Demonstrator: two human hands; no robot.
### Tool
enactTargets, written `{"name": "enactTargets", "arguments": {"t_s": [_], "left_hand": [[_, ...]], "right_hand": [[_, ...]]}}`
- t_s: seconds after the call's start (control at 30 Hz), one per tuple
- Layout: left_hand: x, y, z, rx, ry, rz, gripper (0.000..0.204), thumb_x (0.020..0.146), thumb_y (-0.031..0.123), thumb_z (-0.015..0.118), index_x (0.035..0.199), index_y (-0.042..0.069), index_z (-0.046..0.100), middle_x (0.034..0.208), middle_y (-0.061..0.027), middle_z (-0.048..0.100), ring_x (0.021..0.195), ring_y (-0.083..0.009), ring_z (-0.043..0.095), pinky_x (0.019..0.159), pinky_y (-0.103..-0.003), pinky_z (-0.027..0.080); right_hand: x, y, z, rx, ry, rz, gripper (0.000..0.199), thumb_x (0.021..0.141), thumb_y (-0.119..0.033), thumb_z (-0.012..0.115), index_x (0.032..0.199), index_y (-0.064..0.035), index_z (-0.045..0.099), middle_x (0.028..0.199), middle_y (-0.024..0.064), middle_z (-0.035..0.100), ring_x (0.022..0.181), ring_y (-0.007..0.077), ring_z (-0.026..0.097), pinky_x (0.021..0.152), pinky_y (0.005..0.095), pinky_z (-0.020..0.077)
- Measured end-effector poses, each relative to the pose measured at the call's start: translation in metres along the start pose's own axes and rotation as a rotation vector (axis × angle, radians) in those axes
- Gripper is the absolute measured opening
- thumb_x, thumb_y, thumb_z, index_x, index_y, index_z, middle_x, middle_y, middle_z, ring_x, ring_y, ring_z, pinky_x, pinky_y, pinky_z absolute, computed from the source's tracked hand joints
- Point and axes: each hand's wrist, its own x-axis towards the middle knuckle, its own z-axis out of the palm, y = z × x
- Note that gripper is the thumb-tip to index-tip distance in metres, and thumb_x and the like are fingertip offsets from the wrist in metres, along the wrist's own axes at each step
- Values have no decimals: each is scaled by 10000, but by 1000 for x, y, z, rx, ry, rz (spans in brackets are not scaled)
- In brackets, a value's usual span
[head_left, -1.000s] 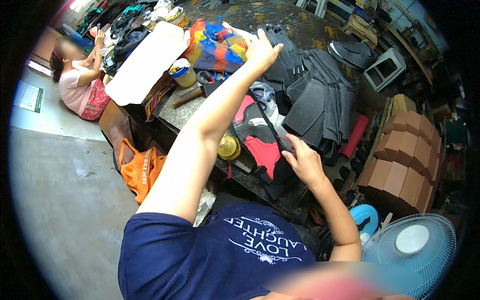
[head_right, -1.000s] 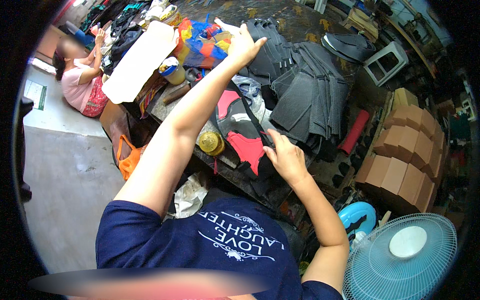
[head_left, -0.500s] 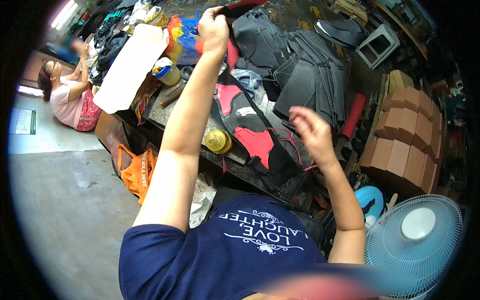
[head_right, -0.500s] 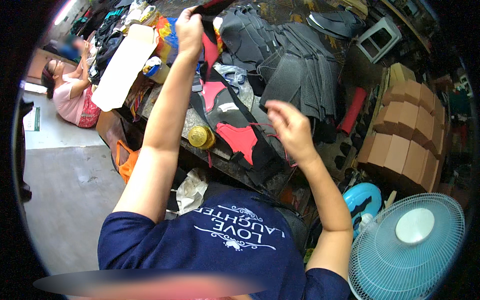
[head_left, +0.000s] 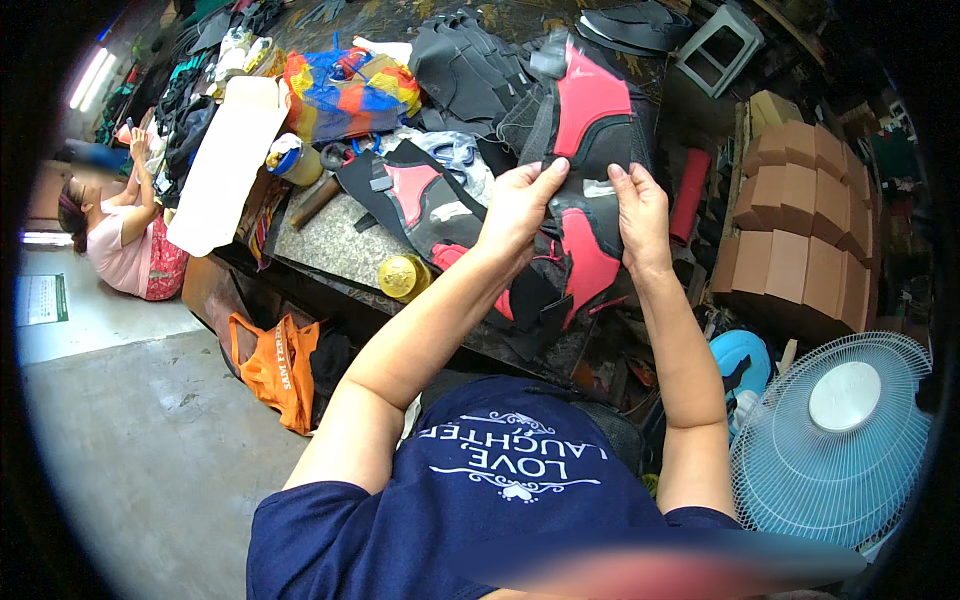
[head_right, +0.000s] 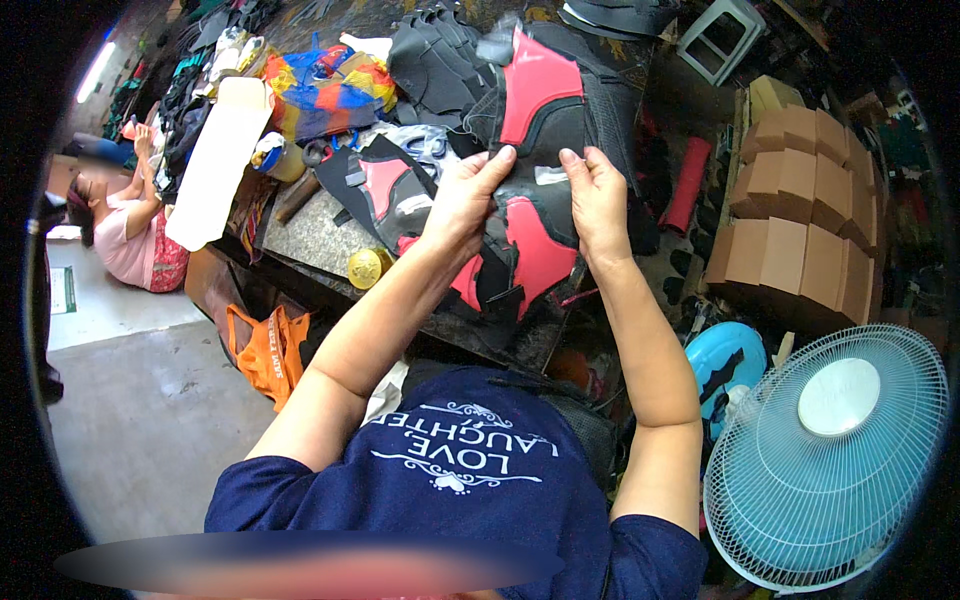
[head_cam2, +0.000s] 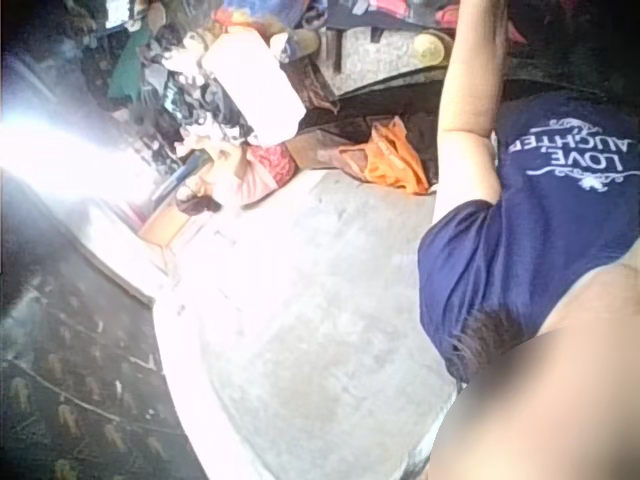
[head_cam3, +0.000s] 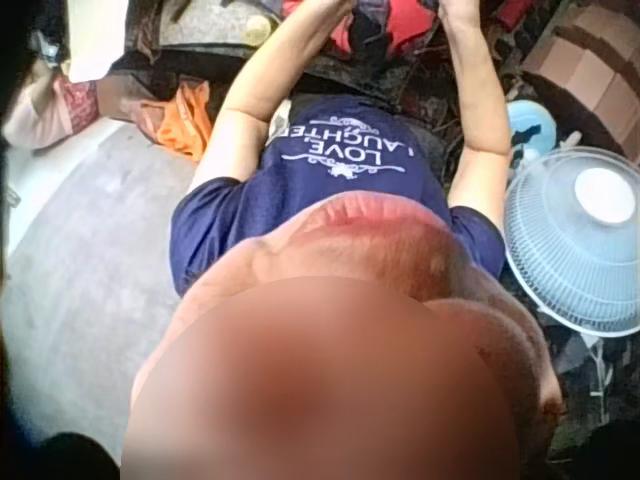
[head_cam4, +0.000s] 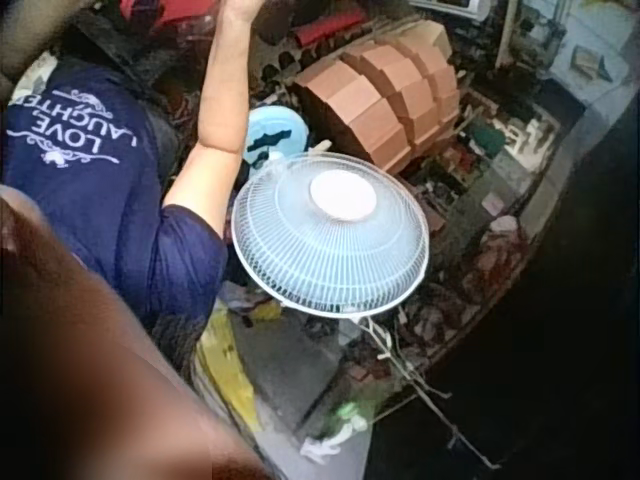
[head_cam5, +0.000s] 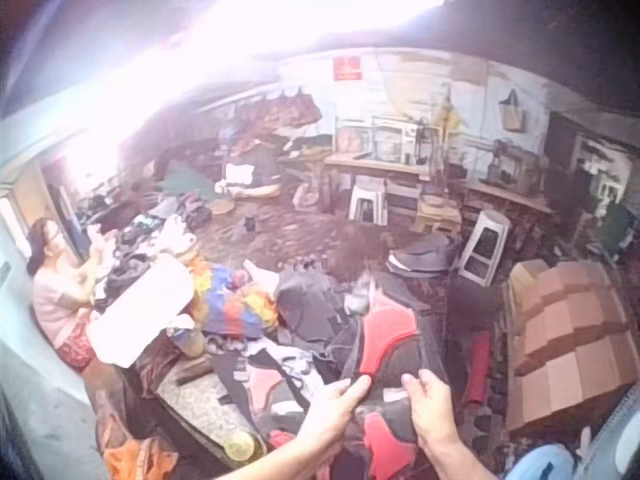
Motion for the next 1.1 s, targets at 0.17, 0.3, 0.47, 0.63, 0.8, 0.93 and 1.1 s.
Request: {"name": "enactTargets", "arguments": {"t_s": [0.17, 0.3, 0.47, 0.63, 0.8, 0.93, 1.1], "left_hand": [[2, -20, 30, -442, -192, -221, 215, 953, 208, 609, 1095, 47, 620, 1018, -72, 694, 913, -163, 680, 857, -307, 548], [3, -12, 59, -349, -349, -240, 262, 965, 243, 592, 1148, 56, 583, 1038, -57, 686, 912, -147, 677, 834, -291, 544], [69, -4, 81, 526, -595, 126, 280, 956, 297, 571, 1063, 44, 623, 862, -40, 670, 805, -166, 656, 739, -343, 526], [176, -32, 84, 1928, -313, 961, 683, 810, 138, 621, 1448, 170, 377, 1544, -211, 231, 1316, -473, 383, 1027, -563, 400], [212, -28, 63, 2298, -508, 792, 459, 863, 204, 574, 1321, 235, 549, 1280, -57, 556, 1218, -283, 505, 1025, -526, 405], [212, -20, 50, 2304, -618, 1077, 289, 873, 182, 546, 1128, 223, 676, 1199, -26, 599, 1178, -246, 526, 1034, -498, 402], [215, -28, 45, 2168, -594, 1038, 355, 862, 194, 570, 1214, 208, 604, 1128, 16, 640, 1148, -230, 545, 981, -467, 434]], "right_hand": [[-13, 14, -30, 121, 63, 62, 215, 973, -268, 603, 908, -64, 627, 834, -48, 612, 733, 34, 520, 677, 210, 435], [-26, -9, -65, 198, 119, -11, 192, 970, -266, 606, 969, -77, 638, 899, -37, 639, 800, 51, 573, 738, 220, 466], [-33, -45, -118, 375, 421, -60, 202, 960, -231, 616, 1112, -99, 634, 1080, 5, 646, 990, 127, 593, 928, 325, 473], [-41, -47, -142, 378, 421, -95, 328, 963, -314, 603, 1186, -74, 595, 1190, 37, 599, 1103, 172, 552, 993, 370, 436], [-49, -41, -141, 369, 374, -115, 479, 892, -302, 697, 1269, -56, 533, 1214, 49, 592, 1136, 193, 549, 1044, 381, 401], [-52, -45, -136, 426, 200, -93, 526, 862, -201, 715, 1314, -49, 491, 1236, 58, 588, 1163, 209, 547, 1068, 382, 385], [-47, -46, -127, 430, 229, -75, 523, 869, -154, 692, 1331, -54, 469, 1234, 55, 592, 1166, 205, 549, 1062, 375, 394]]}}
